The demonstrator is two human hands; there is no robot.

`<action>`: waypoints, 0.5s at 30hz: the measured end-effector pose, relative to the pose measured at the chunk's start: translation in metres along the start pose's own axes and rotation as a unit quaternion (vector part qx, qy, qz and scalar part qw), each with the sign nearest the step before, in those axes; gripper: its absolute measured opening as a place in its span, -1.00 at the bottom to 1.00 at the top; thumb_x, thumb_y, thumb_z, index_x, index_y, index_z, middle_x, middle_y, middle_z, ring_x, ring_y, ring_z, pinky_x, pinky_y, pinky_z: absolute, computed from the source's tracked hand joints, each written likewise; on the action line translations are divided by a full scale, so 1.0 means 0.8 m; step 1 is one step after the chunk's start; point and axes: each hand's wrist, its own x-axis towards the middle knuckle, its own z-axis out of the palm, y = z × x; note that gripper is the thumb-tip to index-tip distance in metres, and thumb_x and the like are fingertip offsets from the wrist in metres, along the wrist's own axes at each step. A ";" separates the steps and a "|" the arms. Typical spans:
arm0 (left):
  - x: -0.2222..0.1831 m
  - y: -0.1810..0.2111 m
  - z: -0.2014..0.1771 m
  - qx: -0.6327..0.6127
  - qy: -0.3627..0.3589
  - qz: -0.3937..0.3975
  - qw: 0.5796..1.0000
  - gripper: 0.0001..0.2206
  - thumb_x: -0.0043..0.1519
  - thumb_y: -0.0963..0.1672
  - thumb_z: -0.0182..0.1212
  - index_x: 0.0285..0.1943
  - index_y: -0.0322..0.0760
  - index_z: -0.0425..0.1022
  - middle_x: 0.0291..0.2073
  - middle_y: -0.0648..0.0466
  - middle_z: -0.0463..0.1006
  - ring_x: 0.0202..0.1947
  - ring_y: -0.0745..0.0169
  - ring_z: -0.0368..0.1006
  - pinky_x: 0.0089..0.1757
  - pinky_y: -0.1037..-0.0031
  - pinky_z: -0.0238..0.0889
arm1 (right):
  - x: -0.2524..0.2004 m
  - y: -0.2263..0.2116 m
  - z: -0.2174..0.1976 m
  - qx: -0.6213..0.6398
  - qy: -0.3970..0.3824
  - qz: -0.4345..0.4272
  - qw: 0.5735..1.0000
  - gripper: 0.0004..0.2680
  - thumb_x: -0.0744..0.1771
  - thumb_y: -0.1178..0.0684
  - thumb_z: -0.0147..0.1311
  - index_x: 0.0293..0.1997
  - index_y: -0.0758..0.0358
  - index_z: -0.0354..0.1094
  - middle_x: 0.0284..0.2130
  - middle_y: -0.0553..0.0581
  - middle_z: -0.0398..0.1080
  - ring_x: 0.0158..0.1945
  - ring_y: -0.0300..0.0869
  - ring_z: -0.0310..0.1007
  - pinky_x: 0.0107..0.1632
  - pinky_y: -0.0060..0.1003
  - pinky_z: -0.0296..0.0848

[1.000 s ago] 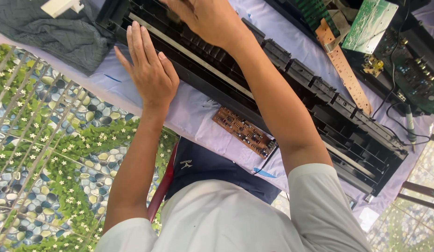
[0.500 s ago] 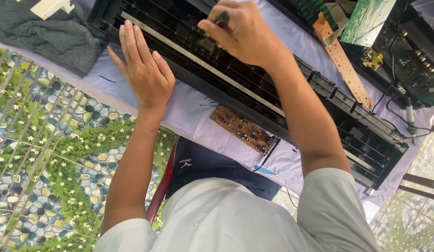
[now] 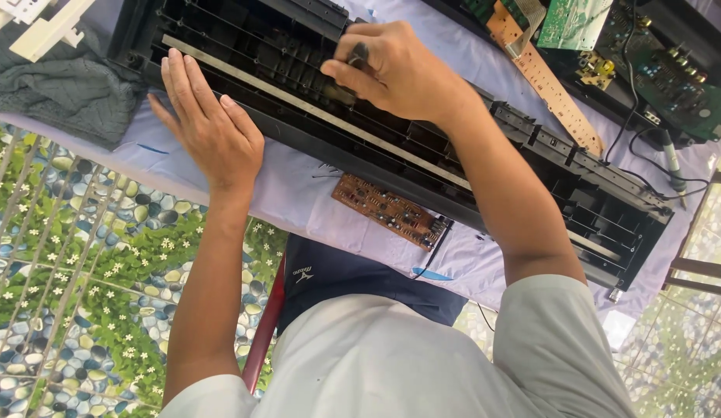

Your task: Cleaning the internal casing of an electronic keyboard using a brush

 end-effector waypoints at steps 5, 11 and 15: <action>-0.004 -0.002 0.004 -0.007 0.003 -0.001 1.000 -0.54 0.49 -0.12 -0.32 0.50 -0.52 0.21 0.46 -0.17 0.19 0.51 -0.14 0.09 0.41 -0.12 -0.13 | -0.006 -0.008 0.002 -0.020 0.032 -0.007 0.999 -0.81 0.51 0.19 0.04 -0.23 0.50 0.39 -0.34 0.26 0.35 -0.41 -0.06 0.31 -0.42 -0.30 0.34; -0.003 -0.004 0.005 0.004 0.006 -0.004 1.000 -0.53 0.49 -0.11 -0.36 0.51 -0.49 0.19 0.47 -0.15 0.19 0.51 -0.12 0.09 0.41 -0.10 -0.09 | -0.013 -0.002 -0.008 -0.035 0.004 -0.022 0.999 -0.80 0.52 0.19 0.02 -0.24 0.51 0.36 -0.36 0.28 0.36 -0.44 -0.05 0.34 -0.39 -0.27 0.35; -0.002 -0.001 0.002 0.005 -0.002 -0.004 1.000 -0.53 0.49 -0.12 -0.38 0.50 -0.51 0.19 0.46 -0.16 0.20 0.51 -0.14 0.09 0.41 -0.11 -0.07 | -0.030 0.009 -0.004 -0.008 -0.011 0.017 1.000 -0.81 0.51 0.18 -0.01 -0.17 0.52 0.42 -0.37 0.27 0.32 -0.41 -0.01 0.33 -0.45 -0.31 0.47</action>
